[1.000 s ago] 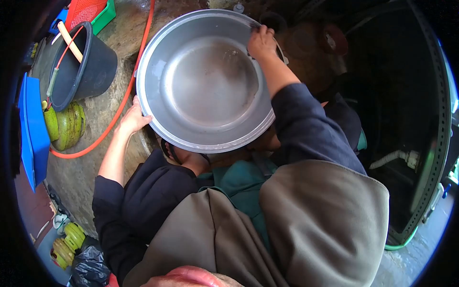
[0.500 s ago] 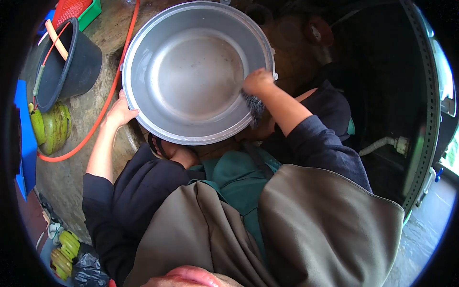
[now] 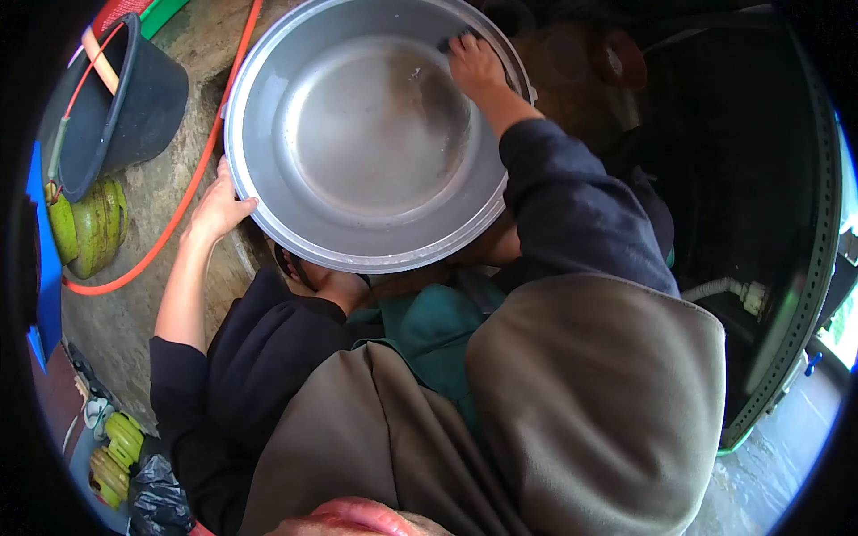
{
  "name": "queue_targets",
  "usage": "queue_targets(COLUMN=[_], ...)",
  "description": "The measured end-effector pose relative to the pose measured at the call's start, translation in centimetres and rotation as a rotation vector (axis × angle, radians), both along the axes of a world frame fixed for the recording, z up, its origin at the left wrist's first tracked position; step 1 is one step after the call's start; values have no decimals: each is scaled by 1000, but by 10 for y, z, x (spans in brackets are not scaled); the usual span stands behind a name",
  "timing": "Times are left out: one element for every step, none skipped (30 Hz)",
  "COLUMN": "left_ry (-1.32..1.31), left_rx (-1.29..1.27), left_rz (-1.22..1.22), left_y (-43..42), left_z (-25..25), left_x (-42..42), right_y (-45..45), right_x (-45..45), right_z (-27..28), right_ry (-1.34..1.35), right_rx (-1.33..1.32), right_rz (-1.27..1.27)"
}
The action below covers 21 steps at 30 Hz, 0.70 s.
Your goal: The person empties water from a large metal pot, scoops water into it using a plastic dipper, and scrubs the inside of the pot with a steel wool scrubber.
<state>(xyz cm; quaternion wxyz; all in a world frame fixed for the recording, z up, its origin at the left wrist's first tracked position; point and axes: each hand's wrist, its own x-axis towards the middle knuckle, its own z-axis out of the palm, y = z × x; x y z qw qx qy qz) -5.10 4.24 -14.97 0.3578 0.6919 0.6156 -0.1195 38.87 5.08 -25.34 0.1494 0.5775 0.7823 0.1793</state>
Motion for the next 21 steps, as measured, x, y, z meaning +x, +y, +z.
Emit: queue_targets(left_ry=[-19, -16, -13, -11, -40, -34, -30, -26, -31, -38, -46, -51, -24, -1, 17, 0, -15, -32, -25, -17, -5], left_rx=[-6, -13, -17, -17, -11, 10, 24, 32, 8, -4, -2, -7, -17, -18, -12, -10, -10, 6, 21, 26, 23], left_rz=[1, -5, -10, -10, 3, -15, -36, -62, -56, -47, -30, -12, -16, -16, -12, -22, -39, -52, -55, -57, -64], left_y=[1, 2, 3, 4, 4, 7, 8, 6, 2, 3, 7, 7, 4, 5, 7, 5, 2, 5, 8, 8, 7], left_z=[-2, -4, -5, -4, -1, -3, -6, -9, -10, -10, -9, -8, -7, -6, -6, -5, -3, 0, -1, -7, -11], left_x=[-1, -1, -1, -1, 2, 1, -2, -2, 0, 1, 1, 0, -1, -1, 1, 1, 1, 1, 0, -2, -4], right_y=[-4, -11, -22, -51, -85, -118, -136, -135, -130, -114, -99, -79, -62, -43, -26, -27, -31, -27, -41, -65, -88], right_x=[-4, -13, -24, -34, -51, -69, -86, -91, -95, -89, -84, -66, -46, -24, -11, -11, -14, -16, -29, -38, -45], right_z=[-5, -12, -9, -23, -44, -65, -76, -74, -61, -42, -22, -15, -13, -8, -3, -6, -10, -11, 0, -26, -58], right_ry=[-25, -50, -75, -13, 16, 41, 28, 32, 40, -61, -145, -209, -267, -264, -263, -262, -258, -257, -116, -37, 45], right_rx=[-115, -225, -331, -345, -397, -443, -539, -739, -940, -1056, -1159, -975, -804, -598, -384, -343, -306, -253, -506, -576, -654], right_rz=[-71, -147, -222, -321, -415, -511, -606, -582, -556, -430, -291, -322, -350, -220, -88, -114, -144, -173, -296, -434, -576])
